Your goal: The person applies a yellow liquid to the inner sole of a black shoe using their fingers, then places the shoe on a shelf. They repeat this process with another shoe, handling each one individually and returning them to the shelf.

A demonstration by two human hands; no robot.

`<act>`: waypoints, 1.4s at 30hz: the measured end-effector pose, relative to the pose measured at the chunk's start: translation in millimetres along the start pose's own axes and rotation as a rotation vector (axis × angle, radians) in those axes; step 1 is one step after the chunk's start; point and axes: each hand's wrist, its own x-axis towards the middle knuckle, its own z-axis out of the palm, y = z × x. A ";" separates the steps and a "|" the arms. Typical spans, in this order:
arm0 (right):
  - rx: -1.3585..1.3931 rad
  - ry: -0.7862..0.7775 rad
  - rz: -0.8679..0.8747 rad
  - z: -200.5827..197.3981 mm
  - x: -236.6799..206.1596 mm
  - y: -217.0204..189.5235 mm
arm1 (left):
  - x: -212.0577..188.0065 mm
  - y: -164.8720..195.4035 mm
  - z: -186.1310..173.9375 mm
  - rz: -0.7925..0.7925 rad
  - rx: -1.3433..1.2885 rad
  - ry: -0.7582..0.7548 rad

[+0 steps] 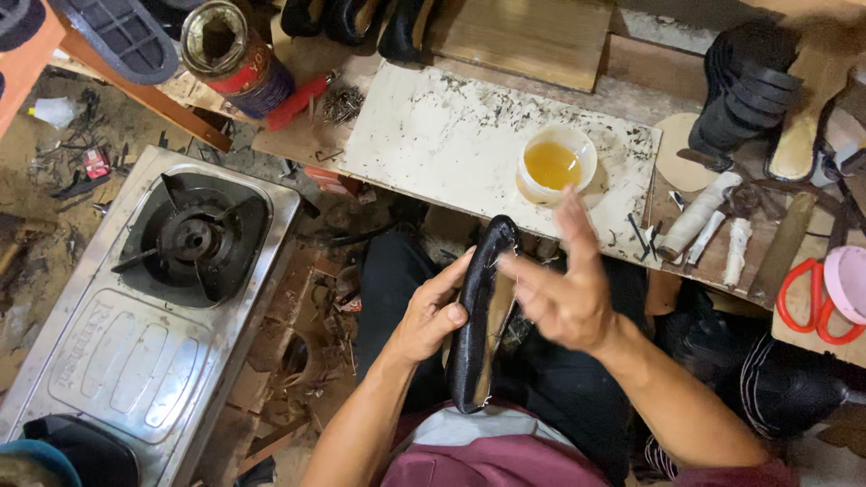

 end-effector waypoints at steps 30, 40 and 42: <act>-0.117 -0.066 -0.123 8.0 5.6 -4.4 | 5.1 2.6 4.3 -0.043 -0.054 0.081; -0.185 -0.175 0.068 -4.0 22.1 36.9 | 2.4 -16.5 -9.7 -0.270 -0.439 0.481; -0.312 -0.235 0.195 -7.6 34.9 65.4 | -4.9 -15.9 -17.2 -0.262 -0.523 0.459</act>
